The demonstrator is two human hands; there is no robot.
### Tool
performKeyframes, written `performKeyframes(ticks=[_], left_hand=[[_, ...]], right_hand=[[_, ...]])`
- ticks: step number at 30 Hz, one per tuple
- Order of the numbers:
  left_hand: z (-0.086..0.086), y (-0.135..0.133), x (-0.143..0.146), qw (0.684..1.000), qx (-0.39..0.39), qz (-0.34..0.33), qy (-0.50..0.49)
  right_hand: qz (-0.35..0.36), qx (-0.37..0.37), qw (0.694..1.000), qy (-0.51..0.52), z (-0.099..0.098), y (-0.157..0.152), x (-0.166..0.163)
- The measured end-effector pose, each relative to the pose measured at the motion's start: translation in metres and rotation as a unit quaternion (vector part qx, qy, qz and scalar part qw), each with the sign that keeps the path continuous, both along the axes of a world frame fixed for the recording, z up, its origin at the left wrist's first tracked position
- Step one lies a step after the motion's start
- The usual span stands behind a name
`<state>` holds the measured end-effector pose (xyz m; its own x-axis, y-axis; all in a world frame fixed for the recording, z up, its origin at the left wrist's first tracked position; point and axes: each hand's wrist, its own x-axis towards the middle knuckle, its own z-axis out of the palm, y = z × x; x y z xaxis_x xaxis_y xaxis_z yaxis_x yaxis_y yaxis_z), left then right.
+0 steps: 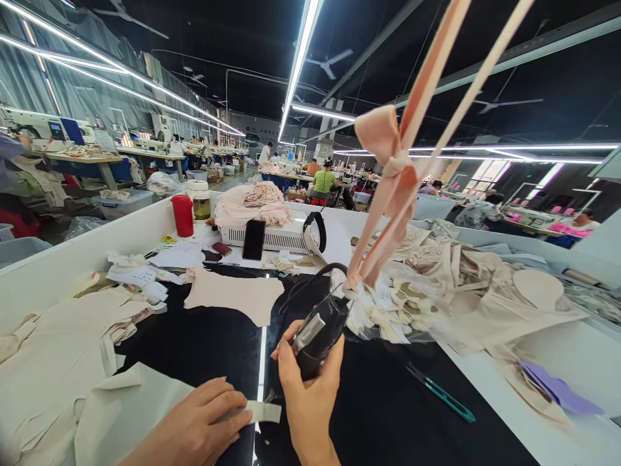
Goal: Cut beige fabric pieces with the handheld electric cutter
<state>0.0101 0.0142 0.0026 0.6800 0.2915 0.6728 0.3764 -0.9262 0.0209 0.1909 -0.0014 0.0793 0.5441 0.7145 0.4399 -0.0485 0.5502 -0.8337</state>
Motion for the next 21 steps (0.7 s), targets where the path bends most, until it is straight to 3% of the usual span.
performKeyframes(ticks=[11,21], left_hand=[[0.0,-0.002,-0.002,1.0,-0.009,0.0,-0.002],[0.001,-0.002,-0.002,1.0,-0.016,-0.007,-0.012]], right_hand=[[-0.008,0.016,0.999,-0.042,-0.008,-0.002,0.013],[0.029,0.003,0.999,0.023,-0.002,-0.01,0.003]])
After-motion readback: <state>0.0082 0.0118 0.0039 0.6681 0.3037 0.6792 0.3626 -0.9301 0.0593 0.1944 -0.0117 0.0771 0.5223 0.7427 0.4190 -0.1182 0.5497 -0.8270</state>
